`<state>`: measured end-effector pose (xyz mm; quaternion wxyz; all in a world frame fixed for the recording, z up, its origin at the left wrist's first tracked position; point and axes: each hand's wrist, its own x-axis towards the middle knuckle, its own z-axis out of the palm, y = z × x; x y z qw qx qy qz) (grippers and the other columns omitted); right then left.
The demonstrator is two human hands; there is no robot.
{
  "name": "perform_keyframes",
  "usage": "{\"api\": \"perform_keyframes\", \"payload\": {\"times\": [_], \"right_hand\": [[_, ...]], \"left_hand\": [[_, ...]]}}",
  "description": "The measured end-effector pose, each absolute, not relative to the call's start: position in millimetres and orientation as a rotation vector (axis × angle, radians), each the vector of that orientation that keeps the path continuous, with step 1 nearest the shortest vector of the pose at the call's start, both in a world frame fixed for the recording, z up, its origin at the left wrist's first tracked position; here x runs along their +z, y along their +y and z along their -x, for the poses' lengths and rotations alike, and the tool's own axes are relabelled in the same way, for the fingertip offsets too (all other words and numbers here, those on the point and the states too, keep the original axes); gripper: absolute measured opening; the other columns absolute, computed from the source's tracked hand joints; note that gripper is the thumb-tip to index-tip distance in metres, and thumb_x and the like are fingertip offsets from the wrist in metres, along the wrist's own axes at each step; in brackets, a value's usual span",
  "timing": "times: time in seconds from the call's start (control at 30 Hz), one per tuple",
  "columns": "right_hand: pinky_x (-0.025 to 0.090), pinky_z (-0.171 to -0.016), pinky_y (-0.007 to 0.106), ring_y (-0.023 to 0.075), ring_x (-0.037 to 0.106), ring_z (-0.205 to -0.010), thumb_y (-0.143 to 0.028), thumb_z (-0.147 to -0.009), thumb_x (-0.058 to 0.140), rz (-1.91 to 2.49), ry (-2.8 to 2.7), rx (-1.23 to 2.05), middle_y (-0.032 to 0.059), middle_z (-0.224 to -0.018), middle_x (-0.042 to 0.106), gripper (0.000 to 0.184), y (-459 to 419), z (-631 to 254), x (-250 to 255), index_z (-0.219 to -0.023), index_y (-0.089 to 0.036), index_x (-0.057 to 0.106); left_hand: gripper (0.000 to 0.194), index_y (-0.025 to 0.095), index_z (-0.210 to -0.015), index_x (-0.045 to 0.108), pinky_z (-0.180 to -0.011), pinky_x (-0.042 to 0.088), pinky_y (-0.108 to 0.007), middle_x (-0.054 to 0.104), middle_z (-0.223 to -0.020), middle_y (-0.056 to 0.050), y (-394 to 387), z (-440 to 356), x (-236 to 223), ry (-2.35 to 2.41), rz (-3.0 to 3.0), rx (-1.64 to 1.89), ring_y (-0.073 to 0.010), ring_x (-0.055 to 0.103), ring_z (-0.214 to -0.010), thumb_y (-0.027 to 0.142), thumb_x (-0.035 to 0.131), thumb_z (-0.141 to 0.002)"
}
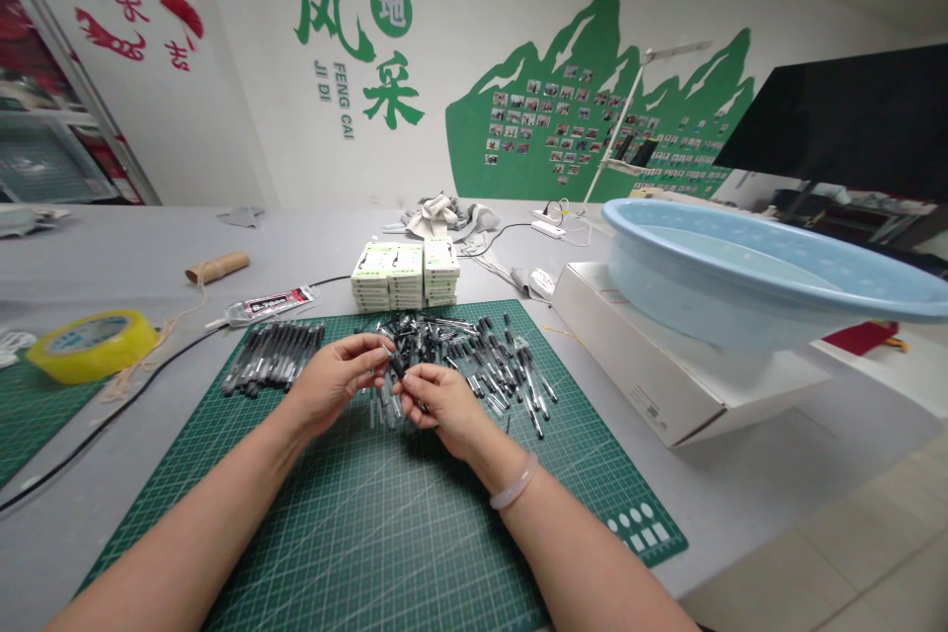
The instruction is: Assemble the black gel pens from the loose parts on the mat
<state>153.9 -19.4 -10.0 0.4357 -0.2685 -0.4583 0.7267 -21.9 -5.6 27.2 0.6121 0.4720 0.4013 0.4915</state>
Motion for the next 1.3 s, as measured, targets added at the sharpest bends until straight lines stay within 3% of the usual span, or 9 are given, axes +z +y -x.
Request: {"api": "perform_keyframes", "payload": {"times": [0.33,0.43,0.6,0.87,0.97,1.03,1.13,1.3], "right_hand": [[0.018,-0.037,0.016,0.0041,0.043,-0.044,-0.041,-0.078,0.069,0.628,-1.069,1.848,-0.0004,-0.061,0.056,0.029,-20,-150,-10,-0.08,-0.013,0.063],[0.022,-0.039,0.015,0.005,0.046,-0.046,-0.042,-0.077,0.069,0.624,-1.016,1.833,-0.0007,-0.062,0.057,0.03,-21,-149,-8,-0.088,-0.014,0.062],[0.037,-0.047,0.018,0.0078,0.052,-0.052,-0.042,-0.078,0.067,0.7,-1.162,1.82,0.0015,-0.066,0.061,0.031,-24,-150,-9,-0.087,-0.013,0.063],[0.036,-0.045,0.019,0.0078,0.051,-0.05,-0.05,-0.078,0.063,0.777,-1.213,1.775,0.0009,-0.065,0.061,0.037,-23,-148,-12,-0.088,-0.014,0.063],[0.035,-0.042,0.018,0.0082,0.05,-0.048,-0.045,-0.075,0.065,0.89,-1.226,1.684,-0.0001,-0.064,0.061,0.034,-20,-149,-11,-0.09,-0.015,0.061],[0.029,-0.039,0.018,0.0074,0.046,-0.044,-0.041,-0.074,0.064,0.955,-1.229,1.601,-0.002,-0.06,0.059,0.03,-18,-151,-11,-0.089,-0.015,0.06],[0.025,-0.038,0.017,0.0063,0.043,-0.043,-0.036,-0.073,0.062,1.014,-1.197,1.518,-0.0029,-0.057,0.056,0.024,-14,-155,-10,-0.085,-0.015,0.061],[0.026,-0.041,0.018,0.0069,0.043,-0.045,-0.033,-0.07,0.062,1.038,-1.122,1.419,-0.0028,-0.057,0.055,0.021,-9,-163,-5,-0.081,-0.015,0.061]], "left_hand": [[0.026,0.015,-0.092,0.071,-0.064,0.048,-0.025,0.063,-0.081,-0.004,-8,13,16,0.911,-1.141,1.159,-0.0126,0.057,-0.069,0.031,0.074,-0.071],[0.028,0.014,-0.091,0.072,-0.062,0.046,-0.027,0.063,-0.073,-0.004,-11,5,13,0.908,-1.235,1.1,-0.0139,0.056,-0.064,0.035,0.072,-0.073],[0.031,0.014,-0.093,0.073,-0.052,0.037,-0.021,0.059,-0.066,0.0,-5,11,12,0.974,-1.191,1.207,-0.0098,0.049,-0.058,0.039,0.07,-0.075],[0.044,0.015,-0.106,0.071,-0.058,0.043,-0.026,0.069,-0.081,-0.007,-5,8,15,0.997,-1.241,1.053,-0.0135,0.055,-0.061,0.04,0.072,-0.07],[0.049,0.017,-0.114,0.067,-0.061,0.044,-0.027,0.07,-0.092,-0.008,8,39,18,1.256,-1.418,1.148,-0.0191,0.061,-0.075,0.047,0.064,-0.075],[0.049,0.017,-0.111,0.069,-0.062,0.043,-0.029,0.07,-0.088,-0.008,19,74,18,1.7,-1.606,1.167,-0.0225,0.061,-0.076,0.049,0.059,-0.076],[0.05,0.016,-0.112,0.067,-0.064,0.04,-0.031,0.07,-0.082,-0.009,31,124,12,2.247,-1.866,0.906,-0.0278,0.062,-0.079,0.048,0.057,-0.075],[0.05,0.015,-0.119,0.058,-0.063,0.04,-0.033,0.07,-0.086,-0.011,34,153,0,2.435,-1.879,0.688,-0.0285,0.063,-0.079,0.047,0.048,-0.082]]}}
